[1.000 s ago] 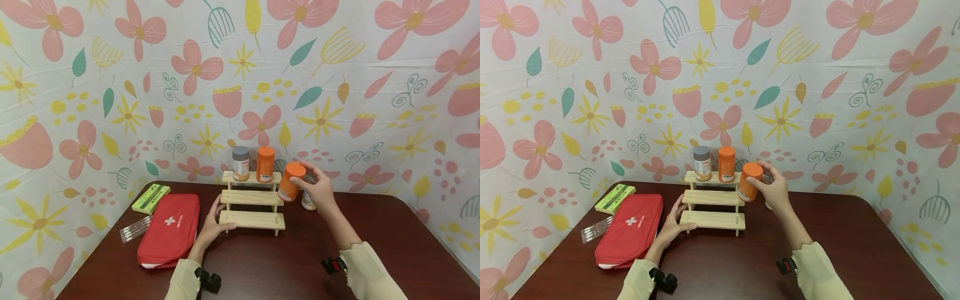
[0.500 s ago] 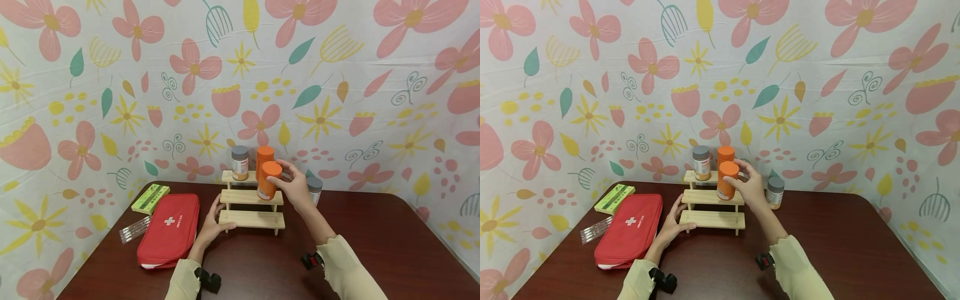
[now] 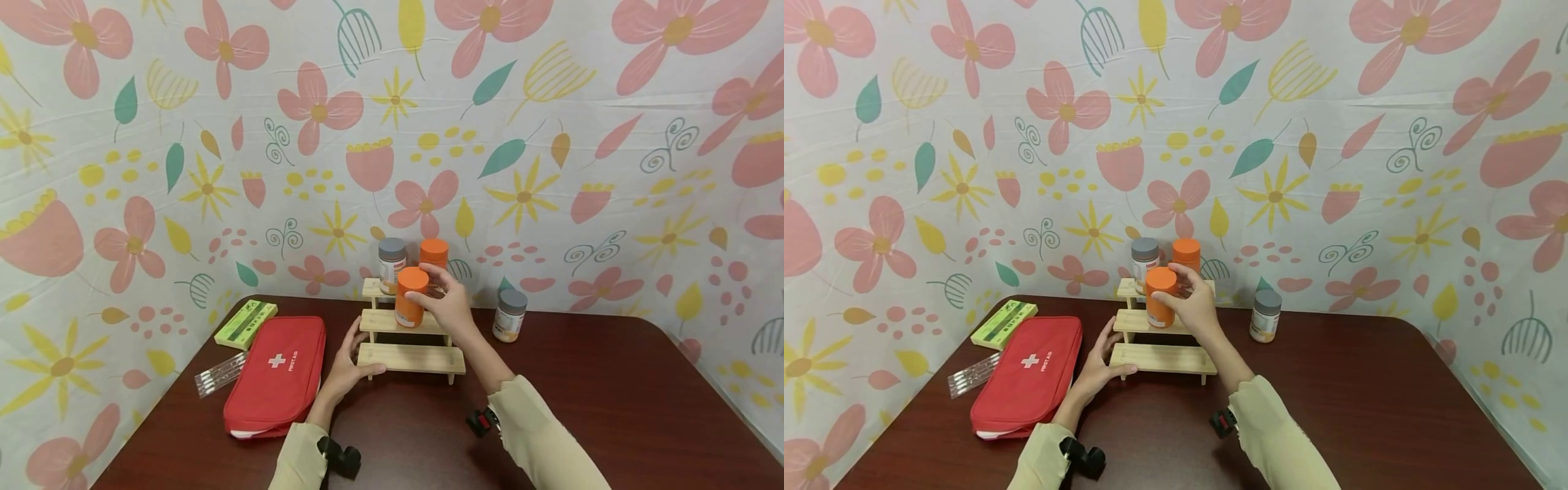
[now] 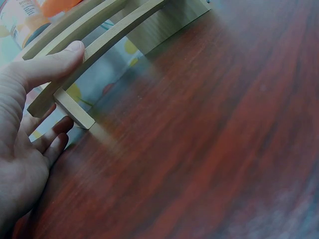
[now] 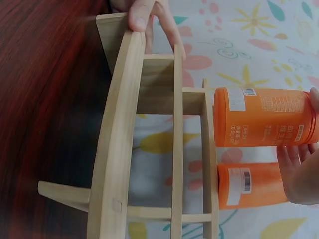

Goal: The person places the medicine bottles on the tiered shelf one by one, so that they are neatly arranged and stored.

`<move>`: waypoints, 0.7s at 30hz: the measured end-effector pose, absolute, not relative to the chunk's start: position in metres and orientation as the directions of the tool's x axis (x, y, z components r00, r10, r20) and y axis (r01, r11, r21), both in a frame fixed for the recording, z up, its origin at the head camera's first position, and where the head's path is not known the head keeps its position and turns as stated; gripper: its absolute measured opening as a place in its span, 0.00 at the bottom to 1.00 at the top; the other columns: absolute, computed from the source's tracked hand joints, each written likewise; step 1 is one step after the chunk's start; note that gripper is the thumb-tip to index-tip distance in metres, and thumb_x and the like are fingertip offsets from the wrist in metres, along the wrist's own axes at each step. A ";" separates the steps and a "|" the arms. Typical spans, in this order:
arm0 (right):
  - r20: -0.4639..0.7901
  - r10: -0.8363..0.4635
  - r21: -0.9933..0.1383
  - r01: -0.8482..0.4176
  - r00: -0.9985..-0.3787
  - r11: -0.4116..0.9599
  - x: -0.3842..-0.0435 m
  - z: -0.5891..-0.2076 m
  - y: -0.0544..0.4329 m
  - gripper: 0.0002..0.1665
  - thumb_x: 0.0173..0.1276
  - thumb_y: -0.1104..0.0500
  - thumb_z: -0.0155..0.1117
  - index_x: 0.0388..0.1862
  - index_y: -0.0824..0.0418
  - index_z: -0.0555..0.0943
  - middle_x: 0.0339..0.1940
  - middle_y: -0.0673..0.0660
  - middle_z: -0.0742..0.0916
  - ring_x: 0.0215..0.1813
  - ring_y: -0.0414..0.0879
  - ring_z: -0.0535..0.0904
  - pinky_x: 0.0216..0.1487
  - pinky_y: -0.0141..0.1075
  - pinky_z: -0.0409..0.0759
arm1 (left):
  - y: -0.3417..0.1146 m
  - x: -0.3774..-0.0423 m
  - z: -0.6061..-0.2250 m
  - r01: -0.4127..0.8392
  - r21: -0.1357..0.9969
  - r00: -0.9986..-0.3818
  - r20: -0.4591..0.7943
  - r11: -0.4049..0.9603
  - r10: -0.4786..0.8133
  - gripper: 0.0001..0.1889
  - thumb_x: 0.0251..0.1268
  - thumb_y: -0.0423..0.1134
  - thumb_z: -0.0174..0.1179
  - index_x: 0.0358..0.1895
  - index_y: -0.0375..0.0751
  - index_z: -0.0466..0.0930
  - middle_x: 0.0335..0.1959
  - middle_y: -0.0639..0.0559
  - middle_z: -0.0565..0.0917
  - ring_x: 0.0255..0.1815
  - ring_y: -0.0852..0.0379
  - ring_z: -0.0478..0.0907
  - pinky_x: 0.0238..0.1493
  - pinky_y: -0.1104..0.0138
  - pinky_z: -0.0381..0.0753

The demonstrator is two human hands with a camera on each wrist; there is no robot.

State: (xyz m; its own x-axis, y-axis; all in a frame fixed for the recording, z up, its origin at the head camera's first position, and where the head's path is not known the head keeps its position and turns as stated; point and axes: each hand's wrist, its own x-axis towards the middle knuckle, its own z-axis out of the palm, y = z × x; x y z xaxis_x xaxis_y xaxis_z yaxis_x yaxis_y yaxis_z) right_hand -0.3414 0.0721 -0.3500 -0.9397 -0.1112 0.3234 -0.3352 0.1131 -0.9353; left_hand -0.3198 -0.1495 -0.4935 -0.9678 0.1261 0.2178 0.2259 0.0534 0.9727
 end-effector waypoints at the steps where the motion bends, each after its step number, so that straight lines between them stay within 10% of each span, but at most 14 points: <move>1: 0.328 -0.112 -0.933 -0.340 -0.938 0.119 -0.342 -0.350 0.070 0.36 0.58 0.61 0.74 0.66 0.59 0.73 0.61 0.61 0.79 0.63 0.54 0.75 0.68 0.46 0.72 | -0.149 -0.320 -0.493 0.226 0.973 -0.968 0.218 0.054 0.128 0.59 0.48 0.28 0.74 0.80 0.49 0.42 0.72 0.35 0.66 0.59 0.46 0.73 0.47 0.68 0.78; 21: 0.338 -0.141 -0.933 -0.351 -0.931 0.084 -0.355 -0.369 0.036 0.35 0.57 0.64 0.75 0.64 0.61 0.75 0.64 0.62 0.79 0.64 0.56 0.76 0.66 0.48 0.74 | -0.150 -0.319 -0.494 0.228 0.973 -0.966 0.221 0.044 0.134 0.57 0.51 0.28 0.72 0.80 0.52 0.43 0.72 0.36 0.65 0.55 0.48 0.74 0.45 0.67 0.79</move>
State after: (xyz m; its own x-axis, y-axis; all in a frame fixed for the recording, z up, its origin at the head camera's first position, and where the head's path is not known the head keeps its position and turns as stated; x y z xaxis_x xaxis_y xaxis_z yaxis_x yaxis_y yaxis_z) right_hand -0.3549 0.0356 -0.3693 -0.9306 -0.1409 0.3377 -0.3512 0.0841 -0.9325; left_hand -0.3186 -0.1498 -0.4942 -0.9661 0.1340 0.2207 0.2282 0.0435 0.9726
